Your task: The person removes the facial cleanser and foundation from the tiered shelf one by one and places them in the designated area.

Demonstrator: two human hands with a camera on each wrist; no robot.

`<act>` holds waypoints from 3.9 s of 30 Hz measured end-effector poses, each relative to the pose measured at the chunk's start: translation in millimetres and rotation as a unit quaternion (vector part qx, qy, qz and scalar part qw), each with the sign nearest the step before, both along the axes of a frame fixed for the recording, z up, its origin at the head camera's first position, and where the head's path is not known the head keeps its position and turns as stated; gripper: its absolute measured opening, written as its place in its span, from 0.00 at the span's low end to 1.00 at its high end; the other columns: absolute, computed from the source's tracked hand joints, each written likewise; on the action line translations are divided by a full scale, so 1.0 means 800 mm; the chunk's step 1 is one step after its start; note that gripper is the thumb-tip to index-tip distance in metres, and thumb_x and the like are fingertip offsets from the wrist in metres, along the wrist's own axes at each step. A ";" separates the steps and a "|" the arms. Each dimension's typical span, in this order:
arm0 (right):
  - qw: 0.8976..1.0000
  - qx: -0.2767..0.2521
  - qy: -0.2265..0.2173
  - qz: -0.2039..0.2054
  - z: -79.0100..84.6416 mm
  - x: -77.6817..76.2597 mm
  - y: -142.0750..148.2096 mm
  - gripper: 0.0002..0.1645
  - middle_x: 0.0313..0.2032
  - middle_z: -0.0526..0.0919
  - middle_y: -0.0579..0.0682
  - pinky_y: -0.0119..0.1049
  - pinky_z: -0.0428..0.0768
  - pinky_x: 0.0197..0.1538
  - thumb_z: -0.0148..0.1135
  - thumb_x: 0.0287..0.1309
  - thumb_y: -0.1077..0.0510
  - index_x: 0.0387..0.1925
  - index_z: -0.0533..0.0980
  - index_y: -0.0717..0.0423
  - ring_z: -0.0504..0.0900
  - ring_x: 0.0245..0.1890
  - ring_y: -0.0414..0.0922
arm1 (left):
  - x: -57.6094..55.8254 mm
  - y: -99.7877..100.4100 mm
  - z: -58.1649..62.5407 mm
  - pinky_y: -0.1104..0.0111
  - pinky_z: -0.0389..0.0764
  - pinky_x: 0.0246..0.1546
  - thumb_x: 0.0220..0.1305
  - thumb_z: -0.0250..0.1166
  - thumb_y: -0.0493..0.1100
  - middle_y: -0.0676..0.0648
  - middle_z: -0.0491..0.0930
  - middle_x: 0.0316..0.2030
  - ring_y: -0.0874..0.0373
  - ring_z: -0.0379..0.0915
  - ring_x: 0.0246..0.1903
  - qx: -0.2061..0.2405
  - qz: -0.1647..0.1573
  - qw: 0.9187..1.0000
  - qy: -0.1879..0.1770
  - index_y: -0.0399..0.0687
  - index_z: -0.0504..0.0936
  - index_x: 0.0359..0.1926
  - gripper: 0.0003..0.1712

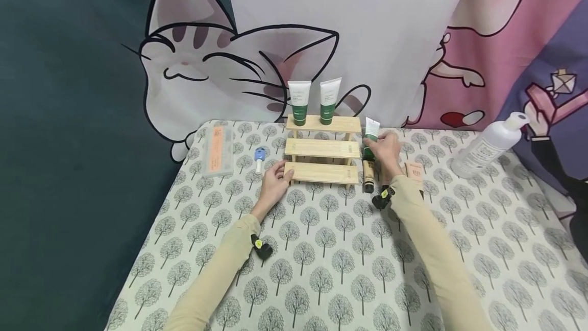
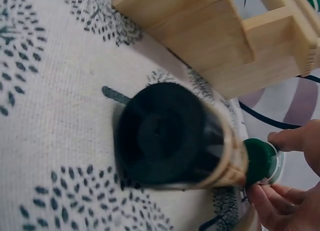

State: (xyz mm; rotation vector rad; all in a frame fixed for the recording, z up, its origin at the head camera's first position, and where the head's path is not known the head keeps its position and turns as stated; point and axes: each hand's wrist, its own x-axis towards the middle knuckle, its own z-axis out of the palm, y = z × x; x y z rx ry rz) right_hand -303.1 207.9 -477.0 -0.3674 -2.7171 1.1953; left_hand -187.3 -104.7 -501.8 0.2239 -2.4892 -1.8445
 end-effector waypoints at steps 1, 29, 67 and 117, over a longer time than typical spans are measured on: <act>1.000 0.012 0.000 -0.006 -0.002 0.000 0.000 0.26 0.35 0.79 0.58 0.44 0.78 0.44 0.71 0.58 0.47 0.37 0.77 0.68 0.77 0.36 0.54 | 0.001 0.001 0.000 0.59 0.81 0.62 0.69 0.65 0.42 0.37 0.80 0.59 0.45 0.79 0.58 0.000 -0.002 1.000 -0.001 0.38 0.70 0.69 0.31; 0.986 -0.131 0.103 0.021 0.095 0.043 -0.051 0.32 0.54 0.83 0.62 0.42 0.83 0.60 0.68 0.63 0.48 0.60 0.75 0.65 0.83 0.53 0.54 | 0.002 -0.001 0.000 0.59 0.82 0.60 0.69 0.65 0.43 0.36 0.79 0.61 0.45 0.80 0.57 -0.003 0.005 1.000 0.000 0.38 0.69 0.70 0.32; 0.960 -0.174 0.211 0.055 0.083 0.018 -0.171 0.30 0.54 0.80 0.64 0.48 0.82 0.61 0.72 0.58 0.60 0.57 0.71 0.67 0.82 0.53 0.57 | 0.002 0.000 -0.002 0.58 0.80 0.64 0.69 0.65 0.42 0.37 0.81 0.59 0.45 0.78 0.59 -0.013 0.004 1.000 -0.001 0.38 0.71 0.69 0.31; 0.981 -0.117 0.140 -0.060 0.043 0.038 0.015 0.34 0.53 0.83 0.62 0.41 0.82 0.59 0.73 0.58 0.50 0.60 0.73 0.64 0.82 0.48 0.51 | 0.005 0.003 0.001 0.58 0.81 0.62 0.69 0.65 0.43 0.37 0.79 0.59 0.45 0.80 0.57 -0.019 0.010 1.000 0.009 0.38 0.71 0.69 0.31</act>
